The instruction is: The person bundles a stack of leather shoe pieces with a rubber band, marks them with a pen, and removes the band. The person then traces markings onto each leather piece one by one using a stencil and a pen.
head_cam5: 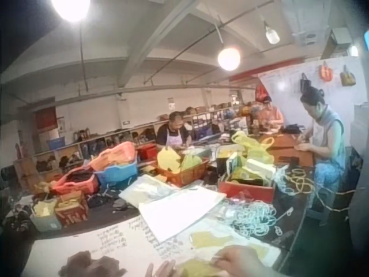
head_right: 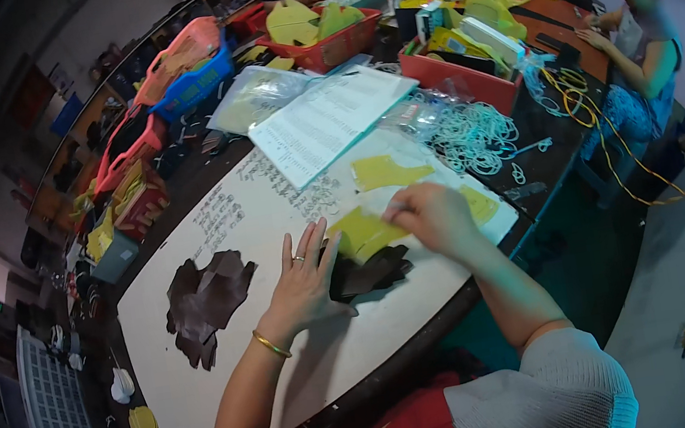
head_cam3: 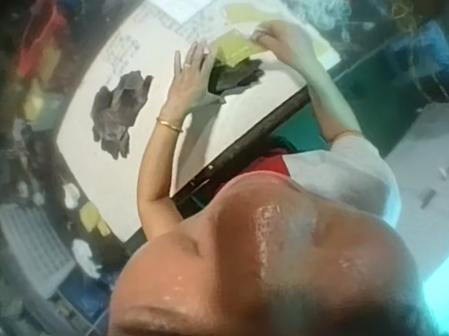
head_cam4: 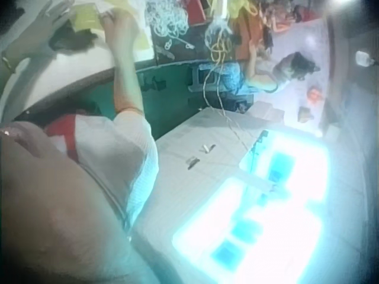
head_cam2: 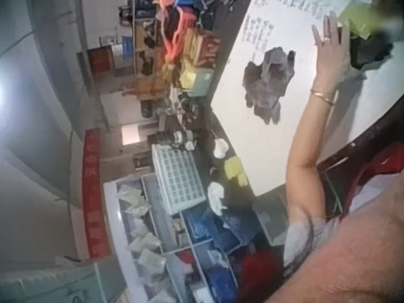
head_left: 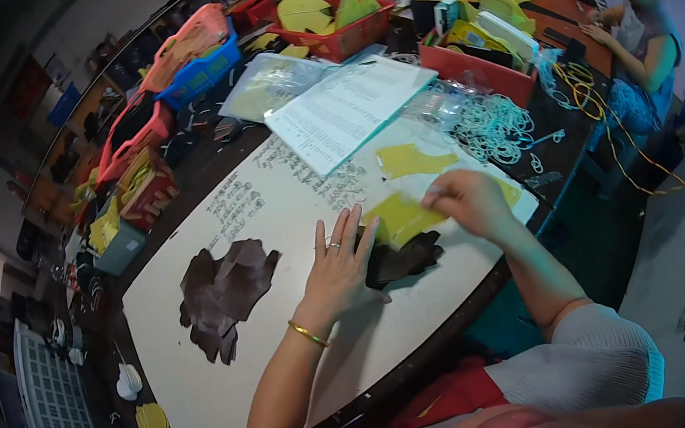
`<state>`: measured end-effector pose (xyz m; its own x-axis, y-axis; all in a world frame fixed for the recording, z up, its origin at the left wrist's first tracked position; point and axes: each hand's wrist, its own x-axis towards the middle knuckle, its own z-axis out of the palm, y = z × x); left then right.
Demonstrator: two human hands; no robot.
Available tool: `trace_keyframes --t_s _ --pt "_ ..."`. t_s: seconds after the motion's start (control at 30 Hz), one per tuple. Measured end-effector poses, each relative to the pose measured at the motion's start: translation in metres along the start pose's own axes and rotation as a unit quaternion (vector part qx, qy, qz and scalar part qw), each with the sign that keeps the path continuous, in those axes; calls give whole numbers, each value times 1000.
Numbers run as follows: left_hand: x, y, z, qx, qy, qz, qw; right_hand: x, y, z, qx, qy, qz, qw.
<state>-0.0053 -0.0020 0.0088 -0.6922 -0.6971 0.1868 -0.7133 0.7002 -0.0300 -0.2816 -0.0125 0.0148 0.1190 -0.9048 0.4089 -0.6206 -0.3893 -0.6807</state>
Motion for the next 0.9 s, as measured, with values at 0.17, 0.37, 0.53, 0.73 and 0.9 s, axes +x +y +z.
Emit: trace_keyframes --t_s 0.17,0.37,0.53,0.73,0.9 --pt "34 -19 6 -140 -182 18 973 -19 30 -28 117 61 108 985" --pt "64 -69 38 -111 -115 -56 986 -24 8 -2 303 7 155 940" --pt "61 -71 28 -157 -55 -120 979 -36 -4 1 384 -48 146 911" --pt "-91 -133 39 48 -73 -423 902 -44 -5 8 419 -113 222 873" --pt "-113 -59 52 -7 -2 -336 942 -47 -31 23 401 -117 233 878"
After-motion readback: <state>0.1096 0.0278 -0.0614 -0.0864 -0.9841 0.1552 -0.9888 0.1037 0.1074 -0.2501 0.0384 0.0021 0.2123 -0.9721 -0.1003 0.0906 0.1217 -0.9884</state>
